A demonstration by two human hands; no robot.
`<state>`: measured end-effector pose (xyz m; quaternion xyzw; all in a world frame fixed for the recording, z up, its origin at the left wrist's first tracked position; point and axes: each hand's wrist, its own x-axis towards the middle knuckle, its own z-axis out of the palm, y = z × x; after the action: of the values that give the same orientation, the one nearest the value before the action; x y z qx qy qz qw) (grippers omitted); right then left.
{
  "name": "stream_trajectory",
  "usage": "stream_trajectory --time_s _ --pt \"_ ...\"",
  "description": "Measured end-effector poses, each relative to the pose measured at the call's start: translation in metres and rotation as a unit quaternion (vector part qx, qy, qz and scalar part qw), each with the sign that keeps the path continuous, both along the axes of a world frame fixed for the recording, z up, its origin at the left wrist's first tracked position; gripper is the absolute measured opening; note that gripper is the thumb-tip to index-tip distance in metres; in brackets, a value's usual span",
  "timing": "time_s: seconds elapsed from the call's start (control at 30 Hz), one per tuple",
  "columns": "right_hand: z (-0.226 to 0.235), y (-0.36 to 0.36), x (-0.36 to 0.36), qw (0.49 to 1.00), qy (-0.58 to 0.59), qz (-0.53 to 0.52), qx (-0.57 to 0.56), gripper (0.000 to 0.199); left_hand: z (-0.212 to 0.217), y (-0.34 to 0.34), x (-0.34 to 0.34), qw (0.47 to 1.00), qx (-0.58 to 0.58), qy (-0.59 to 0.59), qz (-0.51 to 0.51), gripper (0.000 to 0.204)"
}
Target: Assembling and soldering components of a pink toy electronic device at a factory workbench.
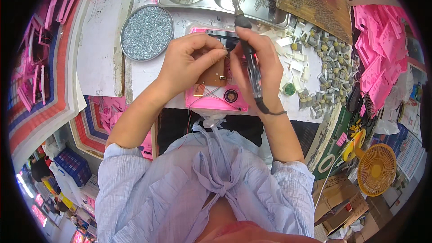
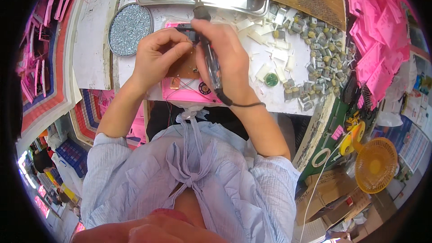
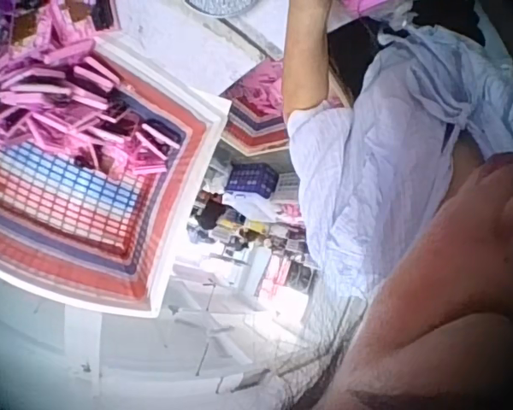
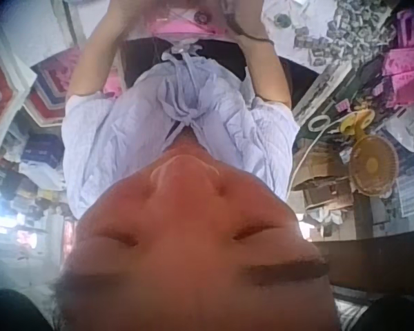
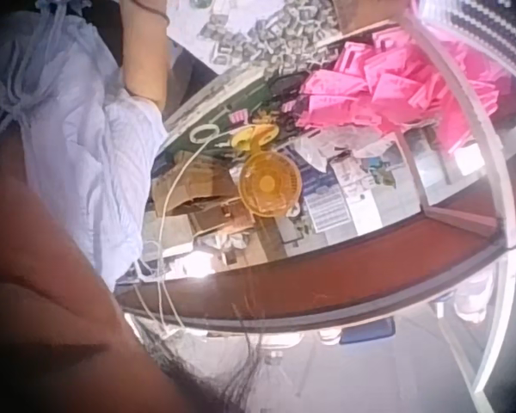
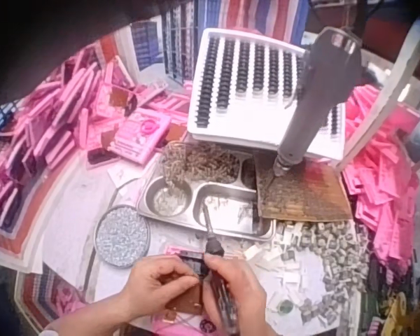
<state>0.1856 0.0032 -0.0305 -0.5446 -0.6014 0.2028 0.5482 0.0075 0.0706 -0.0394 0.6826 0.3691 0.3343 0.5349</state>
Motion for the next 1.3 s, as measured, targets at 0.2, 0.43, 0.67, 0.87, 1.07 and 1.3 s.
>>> stream_trajectory --time_s 0.2,0.43,0.67,0.87,1.07,1.3 --pt "0.016 -0.021 0.034 0.996 -0.051 -0.071 0.034 0.044 0.018 0.004 0.002 0.980 0.145 0.134 -0.026 0.012" --pt "0.013 -0.043 0.056 0.998 -0.037 -0.030 0.049 0.037 0.016 0.005 0.008 0.957 0.196 0.208 -0.042 0.015" --pt "0.016 -0.049 0.056 0.996 -0.054 0.049 0.055 0.028 0.015 0.007 0.005 0.954 0.211 0.207 -0.048 0.016" --pt "0.015 -0.050 0.051 0.991 -0.078 0.096 0.046 0.032 0.015 0.006 0.004 0.957 0.205 0.201 -0.048 0.016" --pt "0.011 -0.048 0.049 0.990 -0.093 0.099 0.048 0.031 0.014 0.007 0.004 0.956 0.209 0.198 -0.048 0.016" --pt "0.010 -0.046 0.048 0.986 -0.120 0.103 0.045 0.032 0.013 0.007 0.005 0.958 0.209 0.193 -0.044 0.016"
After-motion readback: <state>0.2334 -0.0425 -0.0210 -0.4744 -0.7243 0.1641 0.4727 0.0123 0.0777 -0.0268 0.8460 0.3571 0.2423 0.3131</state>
